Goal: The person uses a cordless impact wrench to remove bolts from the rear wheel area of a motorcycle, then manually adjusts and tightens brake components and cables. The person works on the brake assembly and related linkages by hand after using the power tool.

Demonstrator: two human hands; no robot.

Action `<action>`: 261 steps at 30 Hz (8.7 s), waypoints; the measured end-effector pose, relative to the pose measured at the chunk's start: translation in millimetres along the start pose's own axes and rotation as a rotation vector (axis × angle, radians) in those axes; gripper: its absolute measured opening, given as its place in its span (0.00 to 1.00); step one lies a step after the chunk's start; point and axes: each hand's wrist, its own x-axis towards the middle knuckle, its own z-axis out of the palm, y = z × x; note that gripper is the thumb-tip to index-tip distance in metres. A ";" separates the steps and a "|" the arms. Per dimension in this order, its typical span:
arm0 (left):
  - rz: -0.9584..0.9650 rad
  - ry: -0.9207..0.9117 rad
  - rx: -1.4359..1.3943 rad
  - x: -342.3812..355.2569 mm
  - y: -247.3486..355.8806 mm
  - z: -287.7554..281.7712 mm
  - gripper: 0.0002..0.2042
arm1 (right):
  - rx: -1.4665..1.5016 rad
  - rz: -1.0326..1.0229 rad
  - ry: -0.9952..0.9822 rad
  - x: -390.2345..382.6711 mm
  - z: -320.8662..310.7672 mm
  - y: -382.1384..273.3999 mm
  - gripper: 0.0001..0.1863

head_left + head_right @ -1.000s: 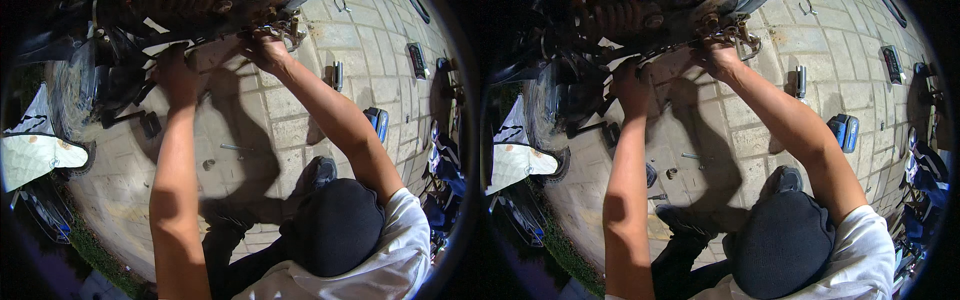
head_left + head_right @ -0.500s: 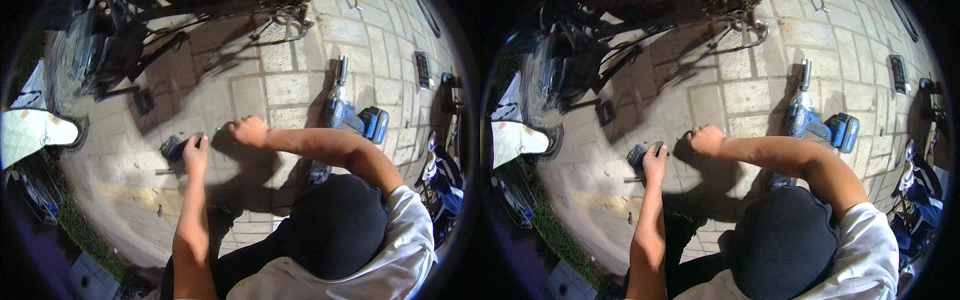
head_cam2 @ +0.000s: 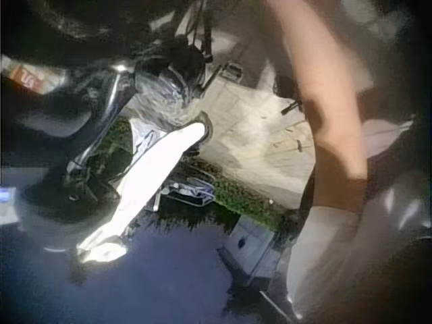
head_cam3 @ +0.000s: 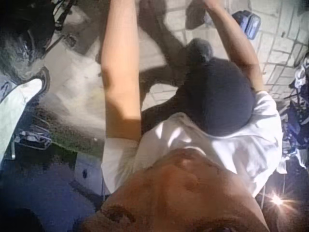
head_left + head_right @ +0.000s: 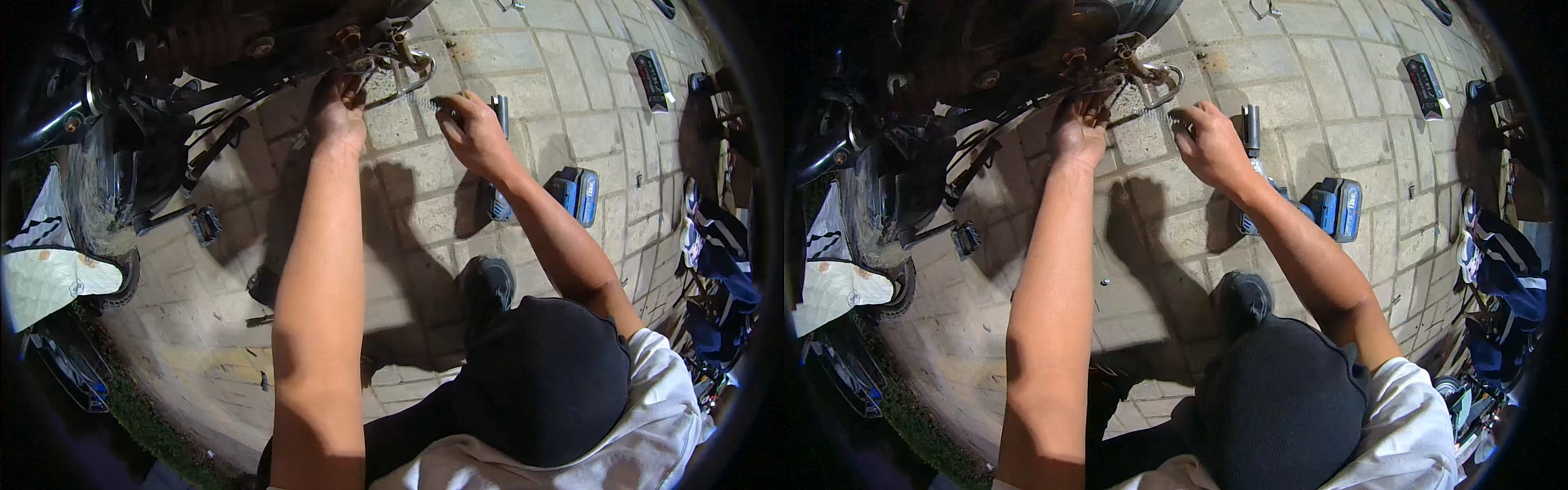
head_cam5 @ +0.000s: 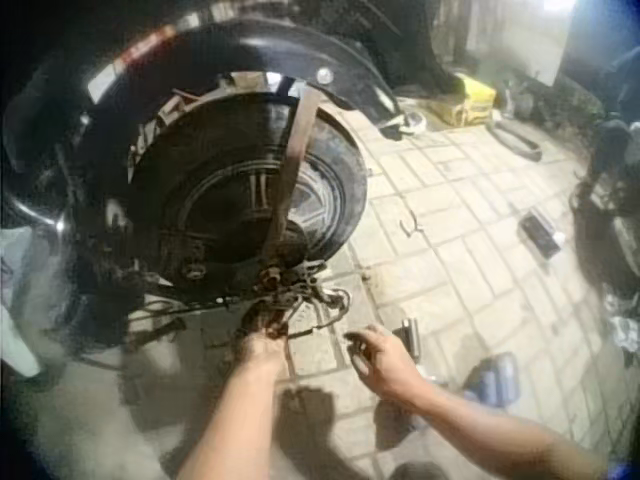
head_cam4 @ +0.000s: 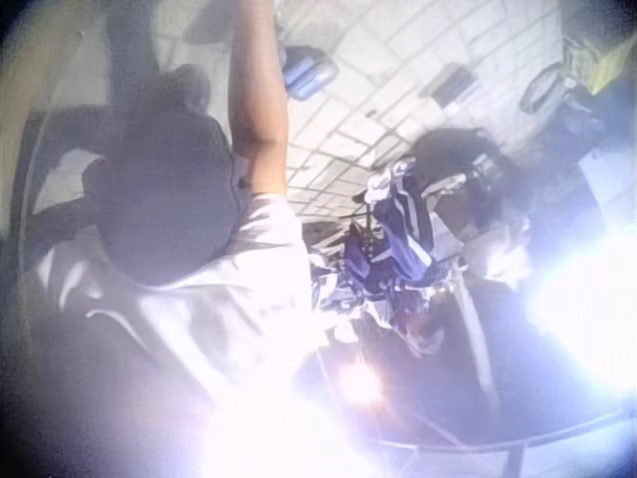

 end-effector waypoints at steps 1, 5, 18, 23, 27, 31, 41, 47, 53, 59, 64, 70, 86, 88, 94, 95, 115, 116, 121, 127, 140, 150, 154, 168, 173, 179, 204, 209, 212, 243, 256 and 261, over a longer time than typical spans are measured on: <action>0.038 -0.043 0.066 -1.3 1.4 -3.2 0.08 | -0.011 -0.018 0.010 4.2 -0.1 -1.0 0.14; 0.054 -0.090 0.209 -3.7 7.3 -14.5 0.09 | -0.079 -0.023 0.041 17.4 7.1 -3.1 0.13; 0.034 -0.154 0.269 -13.5 13.0 -8.8 0.15 | -0.147 -0.247 0.177 19.8 27.7 -29.3 0.15; -0.076 -0.163 0.238 -18.8 12.1 0.7 0.15 | -0.088 -0.143 0.298 9.6 10.6 -16.7 0.12; -0.048 -0.195 0.245 -23.5 14.9 3.5 0.17 | -0.057 -0.166 0.240 21.8 23.9 -14.4 0.12; -0.066 -0.173 0.247 -30.8 16.5 8.0 0.16 | -0.078 -0.208 0.164 26.5 20.5 -17.0 0.14; -0.110 -0.224 0.197 -10.7 11.0 -13.0 0.17 | 0.021 -0.262 -0.045 54.1 50.1 -16.5 0.10; 0.409 -0.194 1.728 1.0 26.5 -35.1 0.18 | 0.248 -0.058 -0.374 60.7 24.0 -20.2 0.18; 0.584 -0.236 1.297 5.3 34.6 -29.9 0.19 | -0.159 0.284 0.374 118.7 -89.2 109.1 0.14; -0.029 -0.180 0.129 -6.0 15.3 -4.6 0.22 | -0.570 0.287 0.415 198.0 -119.9 206.5 0.16; -0.068 -0.148 0.153 -7.6 11.5 2.5 0.20 | -0.694 0.407 0.170 223.9 -119.8 224.0 0.13; -0.011 -0.275 0.079 -8.2 7.8 -1.1 0.20 | -0.819 0.341 0.175 219.1 -108.9 199.3 0.14; -0.088 -0.305 -0.005 3.2 -4.1 -7.1 0.06 | 1.054 0.315 -0.991 200.4 9.9 56.7 0.11; -0.097 -0.269 0.018 7.2 -5.7 -7.5 0.07 | 1.059 0.467 -0.771 198.3 17.0 70.9 0.11; -0.037 -0.403 0.072 30.3 -8.9 -9.6 0.09 | 0.963 0.574 -0.525 197.2 26.1 78.8 0.14; -0.043 -0.400 0.074 32.0 -10.6 -9.5 0.09 | 0.957 0.559 -0.509 196.8 25.5 77.8 0.14; -0.140 -0.568 0.144 40.6 17.6 7.2 0.16 | 0.589 0.267 0.247 52.9 69.0 -59.4 0.10; -0.192 -0.608 0.106 45.2 20.8 6.4 0.16 | 0.611 0.235 0.340 50.0 81.3 -57.2 0.11; -0.420 -0.723 -0.024 67.7 25.6 2.5 0.12 | 0.301 0.035 0.779 58.2 126.0 -43.0 0.11; -0.332 -0.966 0.015 84.1 23.4 -8.9 0.10 | 0.158 -0.046 0.965 65.6 141.9 -30.0 0.07; -0.225 -0.703 0.165 60.9 26.2 -0.8 0.10 | 0.139 -0.025 0.938 75.4 154.8 -34.2 0.07; -0.323 -0.720 0.131 58.4 28.4 -8.8 0.08 | 0.465 0.232 0.952 84.8 160.1 -43.8 0.06; -0.236 -0.713 0.220 64.1 29.4 -12.4 0.10 | 0.614 0.213 0.930 87.2 159.9 -50.0 0.04; -0.140 -0.634 0.347 50.6 28.3 -2.3 0.15 | 1.218 0.371 0.910 89.8 152.9 -60.7 0.07; -0.147 -0.619 0.384 43.1 30.6 -4.2 0.11 | 1.080 0.376 0.911 87.1 153.0 -63.0 0.07; -0.213 -0.627 0.303 47.5 32.5 -5.5 0.11 | 1.103 0.428 0.816 84.0 147.2 -62.4 0.07; -0.168 -0.451 0.293 36.9 30.1 -5.2 0.16 | 1.544 0.355 0.334 90.0 137.1 -18.2 0.06; -0.254 -0.595 0.306 44.5 36.2 -8.0 0.13 | 1.659 0.309 0.184 93.2 138.2 -6.3 0.07; -0.249 -0.549 0.310 46.9 35.1 -7.9 0.13 | 1.615 0.326 0.080 96.7 136.5 -0.8 0.09; -0.154 -0.101 0.461 20.8 29.3 7.3 0.11 | 1.634 0.225 -0.222 96.3 118.9 5.2 0.11; -0.326 -0.220 -0.371 42.3 26.6 1.4 0.12 | 1.785 0.158 -0.130 102.0 130.6 8.5 0.07; -0.371 -0.169 -0.359 44.2 35.9 3.4 0.11 | 1.771 0.263 -0.068 100.4 129.6 8.2 0.06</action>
